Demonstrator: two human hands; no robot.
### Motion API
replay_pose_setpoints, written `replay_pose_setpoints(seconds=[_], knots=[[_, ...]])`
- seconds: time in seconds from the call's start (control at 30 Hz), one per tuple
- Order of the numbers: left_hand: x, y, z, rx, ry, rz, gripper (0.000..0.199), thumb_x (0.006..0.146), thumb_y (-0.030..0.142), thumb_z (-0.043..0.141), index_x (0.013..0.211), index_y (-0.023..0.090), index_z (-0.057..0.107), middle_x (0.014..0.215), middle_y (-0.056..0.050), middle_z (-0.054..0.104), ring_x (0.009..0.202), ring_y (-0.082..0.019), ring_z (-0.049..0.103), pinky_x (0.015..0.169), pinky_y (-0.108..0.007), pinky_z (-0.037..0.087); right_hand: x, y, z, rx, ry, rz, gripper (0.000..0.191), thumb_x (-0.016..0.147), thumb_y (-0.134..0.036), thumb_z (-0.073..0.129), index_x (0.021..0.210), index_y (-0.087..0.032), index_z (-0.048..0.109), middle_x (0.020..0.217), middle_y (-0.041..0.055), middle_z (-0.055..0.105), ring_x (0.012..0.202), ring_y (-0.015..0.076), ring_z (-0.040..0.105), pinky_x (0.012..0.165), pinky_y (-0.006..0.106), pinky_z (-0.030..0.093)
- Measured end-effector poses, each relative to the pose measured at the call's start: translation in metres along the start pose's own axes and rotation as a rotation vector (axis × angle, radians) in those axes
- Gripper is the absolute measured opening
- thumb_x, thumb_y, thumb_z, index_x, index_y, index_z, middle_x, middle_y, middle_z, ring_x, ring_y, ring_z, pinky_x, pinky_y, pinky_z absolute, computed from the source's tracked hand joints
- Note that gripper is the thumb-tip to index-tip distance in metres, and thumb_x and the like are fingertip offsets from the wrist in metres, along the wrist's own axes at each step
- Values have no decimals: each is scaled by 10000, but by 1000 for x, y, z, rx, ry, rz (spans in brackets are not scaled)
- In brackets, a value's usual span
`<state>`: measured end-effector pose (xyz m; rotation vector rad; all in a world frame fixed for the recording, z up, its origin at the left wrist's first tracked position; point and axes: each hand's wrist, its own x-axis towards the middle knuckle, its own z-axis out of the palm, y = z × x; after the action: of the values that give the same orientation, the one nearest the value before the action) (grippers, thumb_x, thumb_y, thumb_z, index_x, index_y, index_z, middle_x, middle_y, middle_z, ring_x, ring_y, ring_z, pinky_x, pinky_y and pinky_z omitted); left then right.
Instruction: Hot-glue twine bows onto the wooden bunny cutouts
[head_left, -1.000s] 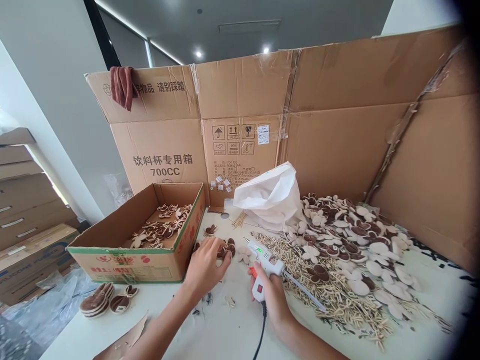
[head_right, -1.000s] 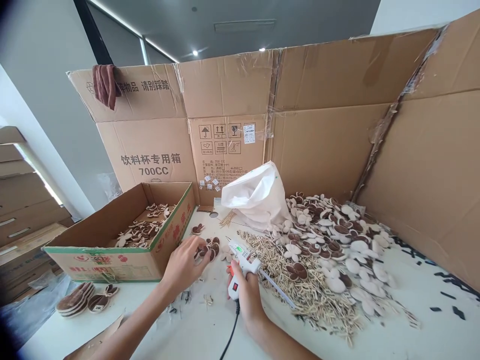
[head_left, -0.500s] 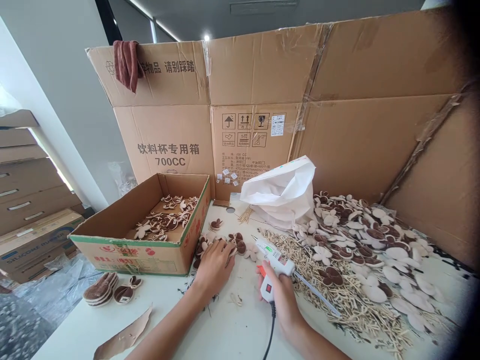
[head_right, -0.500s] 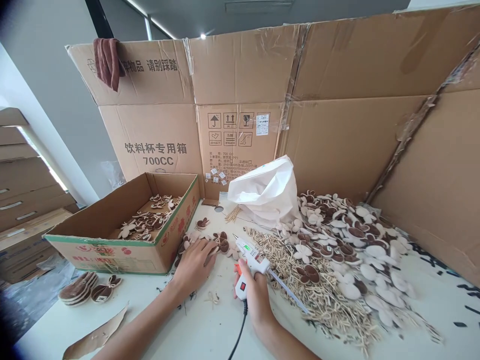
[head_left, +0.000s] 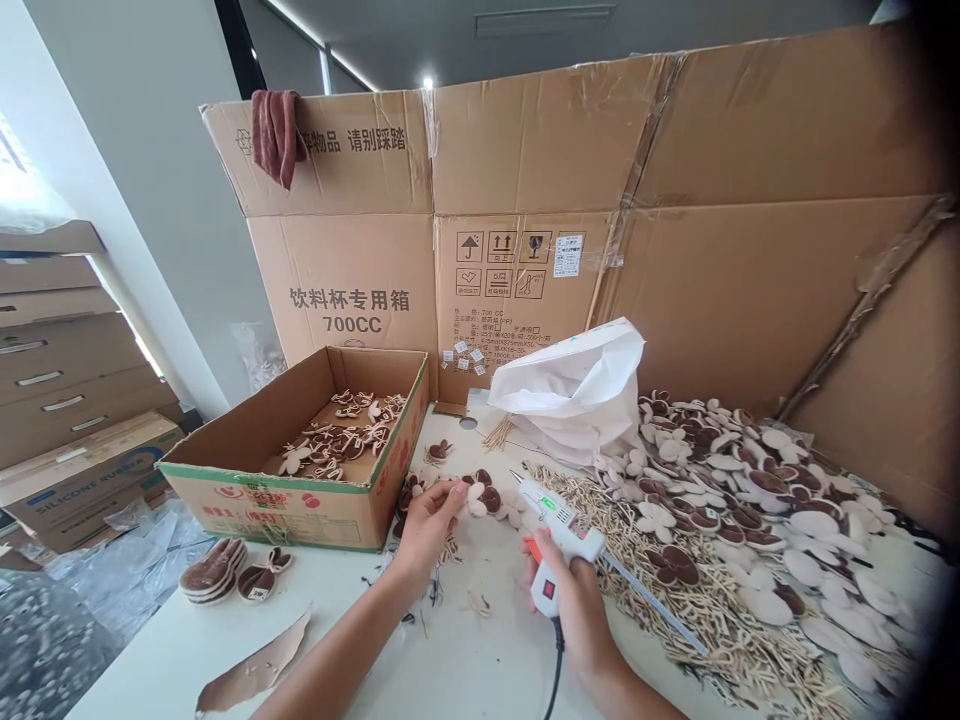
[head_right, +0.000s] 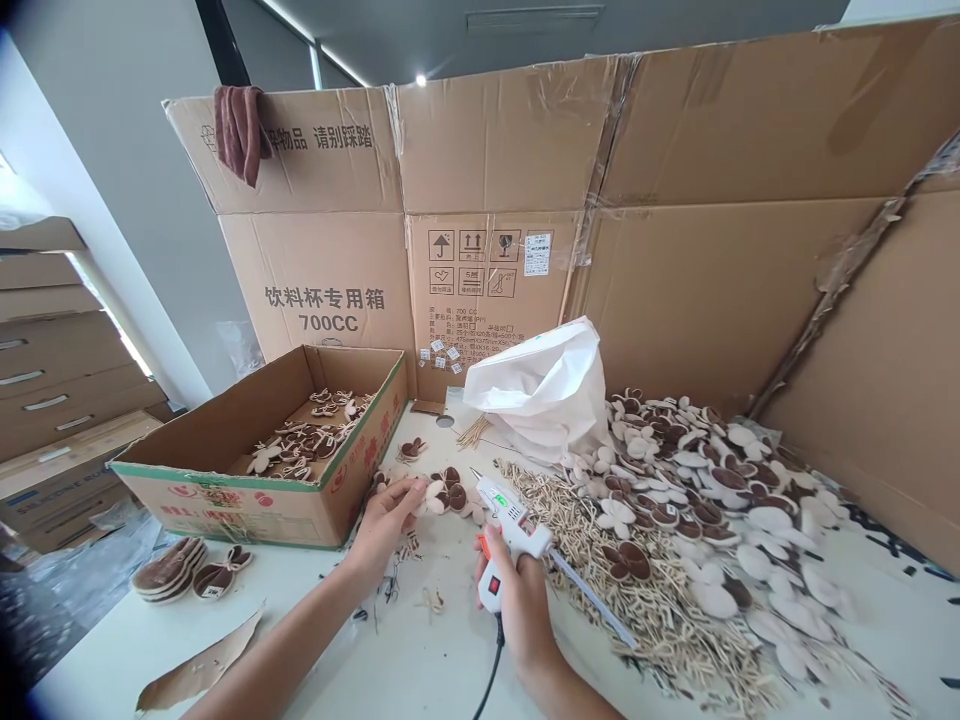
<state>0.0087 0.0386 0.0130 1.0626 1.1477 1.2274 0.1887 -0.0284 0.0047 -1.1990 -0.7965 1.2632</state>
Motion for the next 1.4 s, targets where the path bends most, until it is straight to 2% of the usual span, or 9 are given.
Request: replay_pose_setpoints(seconds=[0.1, 0.23, 0.37, 0.57, 0.73, 0.9, 1.03, 1.17, 1.4], knots=[[-2, 1, 0, -49, -26, -20, 494, 751, 630, 761, 951, 180, 730, 696, 29, 549, 565, -83, 420, 528, -194, 338, -2, -1, -1, -16, -26, -30, 445, 766, -637, 746, 765, -202, 652, 581, -7, 547, 494, 152, 467, 458, 289, 385], [-4, -1, 2, -102, -50, -12, 500, 743, 623, 778, 985, 194, 694, 887, -30, 653, 743, -142, 579, 679, -228, 462, -2, 0, 0, -44, -27, -26, 465, 764, -664, 728, 772, -204, 656, 586, 3, 568, 481, 161, 476, 455, 303, 383], [-7, 2, 2, -154, -88, -11, 492, 742, 594, 799, 1003, 220, 614, 995, -65, 698, 932, -197, 645, 806, -268, 488, -1, 3, 0, -48, -23, -23, 484, 775, -682, 708, 789, -201, 660, 602, 5, 575, 470, 159, 479, 454, 305, 392], [-10, 5, -1, -139, -160, -42, 414, 747, 431, 835, 851, 235, 486, 932, 5, 641, 831, -131, 594, 695, -207, 415, -1, 3, 0, -52, -16, -11, 470, 783, -666, 714, 773, -199, 663, 579, -2, 551, 479, 157, 481, 450, 295, 390], [-10, 4, -1, -171, -168, -86, 405, 686, 366, 879, 882, 225, 553, 935, 3, 653, 831, -137, 589, 711, -214, 422, 0, 4, 0, -40, -16, -5, 474, 786, -673, 708, 751, -209, 624, 566, -14, 527, 482, 156, 470, 453, 295, 395], [-8, 2, 0, -259, -193, -91, 335, 756, 450, 822, 926, 204, 672, 1010, -62, 695, 998, -206, 641, 905, -288, 489, 1, 5, 0, -64, -19, -4, 472, 785, -672, 707, 808, -203, 660, 569, -11, 552, 470, 159, 478, 458, 299, 386], [-4, -4, -1, -219, -160, -52, 368, 734, 426, 854, 965, 204, 671, 1030, -72, 709, 1018, -213, 674, 975, -340, 508, 0, 5, 0, -71, -25, -17, 474, 787, -680, 697, 777, -208, 650, 571, -3, 558, 467, 164, 478, 449, 302, 373], [-1, -11, -1, -183, -69, -46, 465, 691, 439, 890, 1011, 201, 650, 1033, -89, 730, 984, -228, 714, 920, -357, 540, 1, 5, 1, -82, -28, 6, 475, 753, -682, 719, 756, -212, 649, 571, 6, 572, 470, 173, 488, 458, 312, 393], [3, -13, -3, -163, 12, -42, 505, 662, 441, 912, 1031, 175, 692, 1021, -103, 741, 970, -236, 720, 869, -337, 554, -1, 3, 1, -73, -51, -3, 554, 758, -723, 692, 948, -203, 673, 645, 9, 610, 417, 150, 489, 398, 287, 343]])
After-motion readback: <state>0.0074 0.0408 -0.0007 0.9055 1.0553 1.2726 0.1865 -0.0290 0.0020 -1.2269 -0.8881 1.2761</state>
